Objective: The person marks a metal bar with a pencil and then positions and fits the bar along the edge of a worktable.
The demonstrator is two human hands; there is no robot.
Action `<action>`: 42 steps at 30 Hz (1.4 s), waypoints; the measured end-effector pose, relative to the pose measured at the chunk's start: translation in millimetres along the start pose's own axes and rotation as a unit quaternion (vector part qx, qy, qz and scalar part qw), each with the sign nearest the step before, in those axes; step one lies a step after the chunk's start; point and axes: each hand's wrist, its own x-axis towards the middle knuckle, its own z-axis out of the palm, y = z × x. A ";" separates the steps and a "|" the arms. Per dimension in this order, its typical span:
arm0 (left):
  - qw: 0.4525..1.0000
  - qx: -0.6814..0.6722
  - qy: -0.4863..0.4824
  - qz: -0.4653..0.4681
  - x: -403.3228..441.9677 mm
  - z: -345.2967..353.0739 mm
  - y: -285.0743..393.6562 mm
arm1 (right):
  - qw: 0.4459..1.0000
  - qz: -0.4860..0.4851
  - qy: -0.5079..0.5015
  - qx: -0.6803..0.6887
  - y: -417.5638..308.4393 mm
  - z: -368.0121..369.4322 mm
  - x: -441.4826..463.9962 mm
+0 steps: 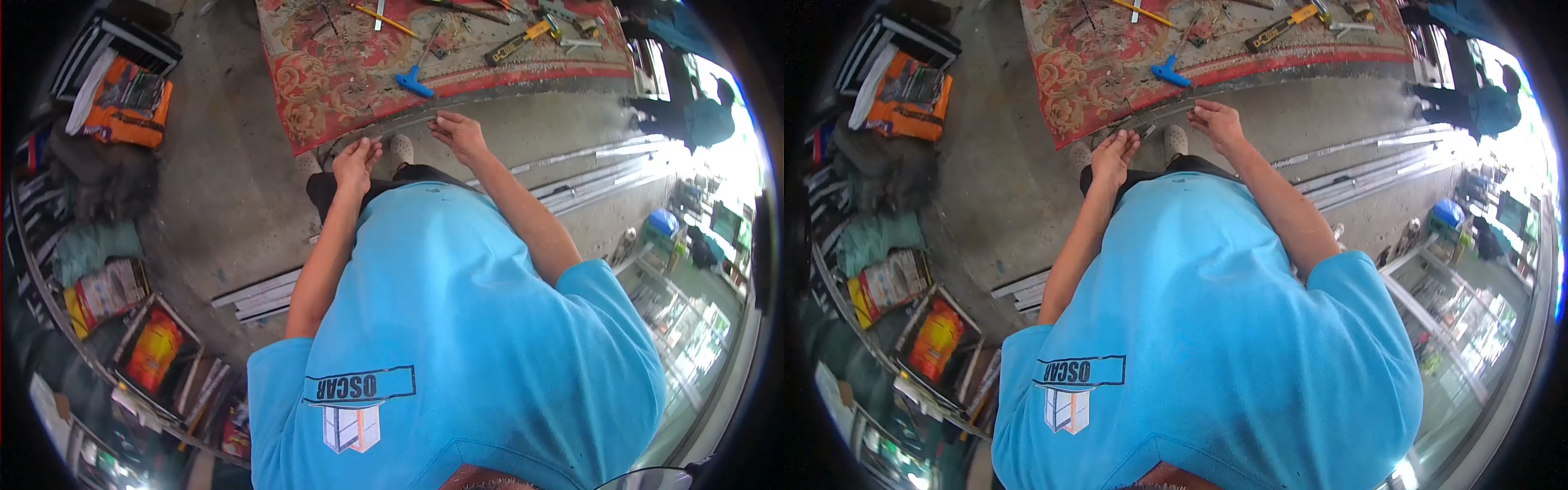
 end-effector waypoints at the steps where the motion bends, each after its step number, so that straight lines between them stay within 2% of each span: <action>1: 1.000 0.001 0.012 0.015 0.2 3.9 -3.5 | 1.000 0.001 -0.014 -0.007 -4.3 -2.0 5.2; 7: 0.995 -0.009 0.061 0.077 -4.6 8.2 -14.1 | 0.997 0.056 -0.039 0.036 3.9 -8.1 12.3; 13: 0.993 -0.006 0.054 0.101 -7.3 10.5 -15.4 | 0.997 0.065 -0.040 0.024 5.7 -11.2 17.7; 27: 0.997 -0.017 0.045 0.064 6.3 10.5 -4.1 | 0.994 0.064 0.007 0.093 2.2 -2.4 17.4; 42: 0.996 -0.043 0.059 0.052 9.1 15.0 -7.8 | 0.989 0.088 -0.003 0.122 1.7 -8.4 27.1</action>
